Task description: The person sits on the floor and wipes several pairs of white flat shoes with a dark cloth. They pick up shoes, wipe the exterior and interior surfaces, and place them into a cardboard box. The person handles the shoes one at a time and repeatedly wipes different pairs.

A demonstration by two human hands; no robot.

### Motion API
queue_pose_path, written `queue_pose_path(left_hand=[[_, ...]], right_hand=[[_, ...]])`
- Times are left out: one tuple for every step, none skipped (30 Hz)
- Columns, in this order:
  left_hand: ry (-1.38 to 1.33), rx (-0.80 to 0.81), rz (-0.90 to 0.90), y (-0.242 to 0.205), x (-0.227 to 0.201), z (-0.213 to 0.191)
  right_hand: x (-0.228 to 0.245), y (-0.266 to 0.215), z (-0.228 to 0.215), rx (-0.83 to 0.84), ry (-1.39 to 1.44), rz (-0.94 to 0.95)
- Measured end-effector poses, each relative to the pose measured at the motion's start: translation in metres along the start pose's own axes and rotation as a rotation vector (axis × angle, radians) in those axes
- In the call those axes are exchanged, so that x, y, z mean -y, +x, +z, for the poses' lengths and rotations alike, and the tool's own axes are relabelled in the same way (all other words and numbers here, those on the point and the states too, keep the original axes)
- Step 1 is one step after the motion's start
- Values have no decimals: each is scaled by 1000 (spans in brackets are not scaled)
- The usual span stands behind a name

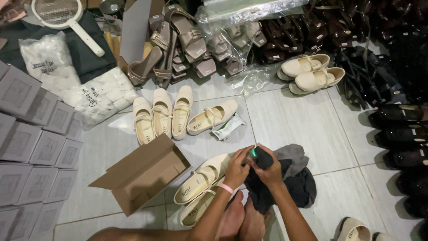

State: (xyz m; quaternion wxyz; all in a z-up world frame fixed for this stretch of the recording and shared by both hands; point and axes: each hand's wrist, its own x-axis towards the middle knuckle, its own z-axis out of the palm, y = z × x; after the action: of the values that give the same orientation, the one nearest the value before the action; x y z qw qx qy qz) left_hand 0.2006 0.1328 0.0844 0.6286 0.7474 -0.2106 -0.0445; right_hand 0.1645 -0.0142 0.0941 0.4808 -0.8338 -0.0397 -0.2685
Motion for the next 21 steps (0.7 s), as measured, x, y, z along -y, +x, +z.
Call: queue_pose_path(left_hand=[[-1, -1, -1, 0, 0, 0], [-17, 15, -15, 1, 1, -1], [-33, 29, -35, -1, 0, -4], [-49, 44, -55, -2, 0, -8], [30, 24, -5, -7, -1, -10], [109, 7, 45, -9, -1, -16], [184, -8, 89, -17, -2, -21], [175, -27, 34, -30, -4, -28], [172, -50, -13, -40, -6, -39], [169, -73, -61, -52, -8, -51], [161, -106, -147, -72, -11, -64], [153, -138, -234, -95, -14, -76], [265, -104, -219, -114, -15, -92], [377, -69, -203, -132, -14, -106], [432, 30, -176, -149, -11, -117], [485, 130, -150, -164, -8, -126], [536, 228, -122, -176, -5, -130], [608, 225, -37, -185, -1, -131], [680, 219, 57, -189, 4, -131], [751, 212, 150, -194, 7, -132], [709, 231, 86, -193, 11, -131]], right_hand=[[-3, 0, 1, 15, 51, -26], [-8, 0, 2, 23, 0, -40], [-13, -3, 3, 33, -48, -50], [-20, -6, 6, 43, -97, -61], [-29, -12, 5, 39, -107, -67], [-39, -16, 7, 35, -118, -74], [-50, -23, 5, 34, -132, -75], [-60, -30, 4, 7, -244, -64], [-73, -28, 6, -25, -351, -62], [-84, -29, 6, -56, -457, -62], [-93, -33, 4, -73, -483, 126], [-100, -36, 1, -90, -508, 314], [-108, -31, 0, -264, -542, 330], [-116, -25, -3, -439, -575, 343], [-122, -22, -9, -542, -495, 518], [-127, -17, -15, -642, -410, 693], [-132, -13, -21, -710, -75, 769], [-136, -10, -27, -767, 264, 833], [-139, -6, -33, -815, 609, 879], [-141, -5, -39, -774, 764, 911], [-144, 0, -46, -730, 919, 932]])
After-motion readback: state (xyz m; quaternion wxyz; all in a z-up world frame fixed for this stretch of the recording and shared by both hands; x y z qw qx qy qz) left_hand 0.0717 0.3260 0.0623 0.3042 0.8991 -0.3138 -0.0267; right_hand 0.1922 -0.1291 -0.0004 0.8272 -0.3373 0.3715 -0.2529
